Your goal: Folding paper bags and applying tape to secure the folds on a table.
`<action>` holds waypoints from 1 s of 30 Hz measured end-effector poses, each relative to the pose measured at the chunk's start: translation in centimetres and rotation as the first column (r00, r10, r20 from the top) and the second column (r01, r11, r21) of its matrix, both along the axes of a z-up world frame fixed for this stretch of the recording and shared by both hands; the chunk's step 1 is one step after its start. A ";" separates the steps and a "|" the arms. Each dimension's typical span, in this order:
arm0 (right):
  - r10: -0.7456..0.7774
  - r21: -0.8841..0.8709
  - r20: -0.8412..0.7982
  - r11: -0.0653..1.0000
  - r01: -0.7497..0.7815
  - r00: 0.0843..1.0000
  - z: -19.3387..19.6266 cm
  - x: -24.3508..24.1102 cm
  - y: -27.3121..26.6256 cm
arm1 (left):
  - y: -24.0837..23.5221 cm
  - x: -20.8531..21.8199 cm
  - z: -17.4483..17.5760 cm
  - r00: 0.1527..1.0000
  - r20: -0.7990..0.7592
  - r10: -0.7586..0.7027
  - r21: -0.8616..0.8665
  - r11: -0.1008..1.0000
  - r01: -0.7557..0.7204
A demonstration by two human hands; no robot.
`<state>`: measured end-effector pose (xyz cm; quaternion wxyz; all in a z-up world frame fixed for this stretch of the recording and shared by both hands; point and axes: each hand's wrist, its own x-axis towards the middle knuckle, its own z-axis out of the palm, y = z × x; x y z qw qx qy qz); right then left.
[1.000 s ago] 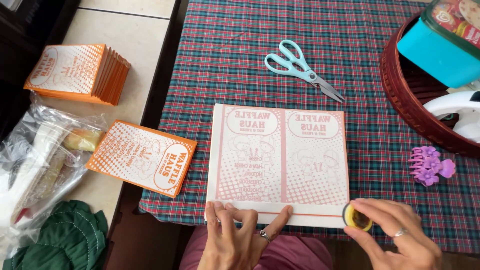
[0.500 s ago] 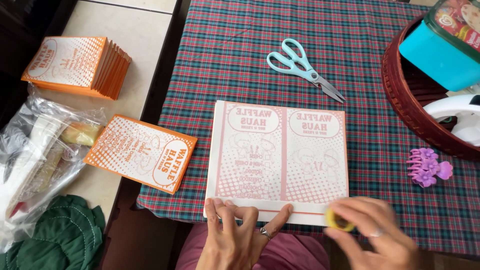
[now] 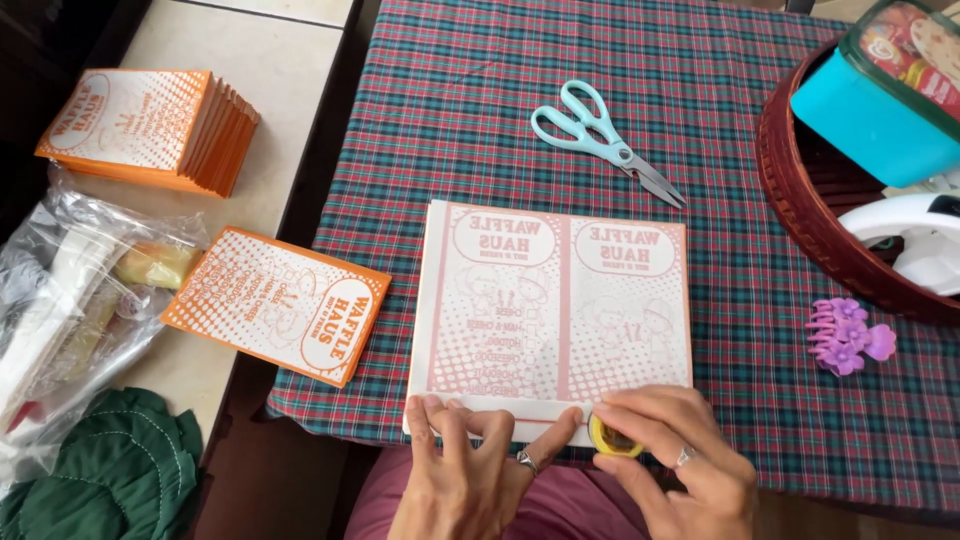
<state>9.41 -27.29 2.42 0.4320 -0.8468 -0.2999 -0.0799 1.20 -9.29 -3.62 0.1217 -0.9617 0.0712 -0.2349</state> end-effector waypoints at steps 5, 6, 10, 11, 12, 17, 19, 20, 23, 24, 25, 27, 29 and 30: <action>-0.075 -0.100 0.041 0.992 0.079 0.996 0.3 0.6 -3.9 | 0.0 0.0 0.0 1.000 -0.004 -0.002 -0.013 1.000 0.002; -0.249 -0.136 -0.014 0.960 0.245 0.968 0.6 0.3 -4.4 | -0.1 -0.1 0.0 1.000 0.002 -0.008 -0.005 1.000 0.008; -0.193 -0.081 0.064 0.977 0.198 0.979 0.0 0.2 -2.8 | -0.1 -0.2 0.1 0.999 -0.033 -0.027 -0.024 0.999 0.026; -0.057 -0.055 0.062 0.997 0.061 0.996 -0.2 0.1 -1.8 | -0.1 -0.2 0.0 0.999 -0.030 -0.012 -0.021 1.000 0.011; 0.080 -0.029 0.064 0.997 -0.078 0.995 -0.3 0.1 -0.8 | -0.1 -0.2 -0.1 1.000 -0.028 0.003 -0.019 1.000 -0.004; 0.116 -0.100 0.080 0.989 -0.108 0.990 0.0 1.2 -2.8 | 0.4 0.0 0.8 1.000 -0.020 -0.021 0.034 0.999 0.022; 0.084 -0.106 0.098 0.992 -0.074 0.992 0.3 1.0 -3.0 | 1.0 0.0 1.3 1.000 0.000 -0.022 0.063 0.998 0.022; 0.003 -0.121 0.030 0.993 0.001 1.000 0.7 0.7 -2.7 | 1.3 0.0 1.7 0.998 0.026 -0.052 0.080 0.996 0.050; 0.029 -0.103 0.037 0.994 -0.025 0.999 0.1 1.1 -2.2 | 1.8 -0.3 1.6 0.994 0.042 -0.100 0.098 0.991 0.096; 0.152 -0.077 0.114 0.987 -0.143 0.982 -0.3 1.5 -2.1 | 1.9 -0.5 1.3 0.994 0.032 -0.101 0.095 0.991 0.098; 0.150 -0.074 0.111 0.987 -0.142 0.983 -0.4 1.4 -1.0 | 1.9 -0.4 1.3 0.994 0.029 -0.103 0.097 0.990 0.100; 0.248 -0.036 0.125 0.969 -0.245 0.961 -0.7 1.2 1.0 | 2.0 -0.3 1.4 0.993 0.089 -0.082 0.045 0.996 0.078; 0.263 -0.059 0.128 0.964 -0.257 0.956 -0.7 1.4 1.0 | 2.3 -0.7 0.4 0.993 0.074 -0.095 0.007 0.995 0.095; 0.280 -0.084 0.130 0.959 -0.270 0.951 -0.6 1.6 1.2 | 2.6 -0.9 -0.1 0.992 0.060 -0.108 -0.034 0.993 0.110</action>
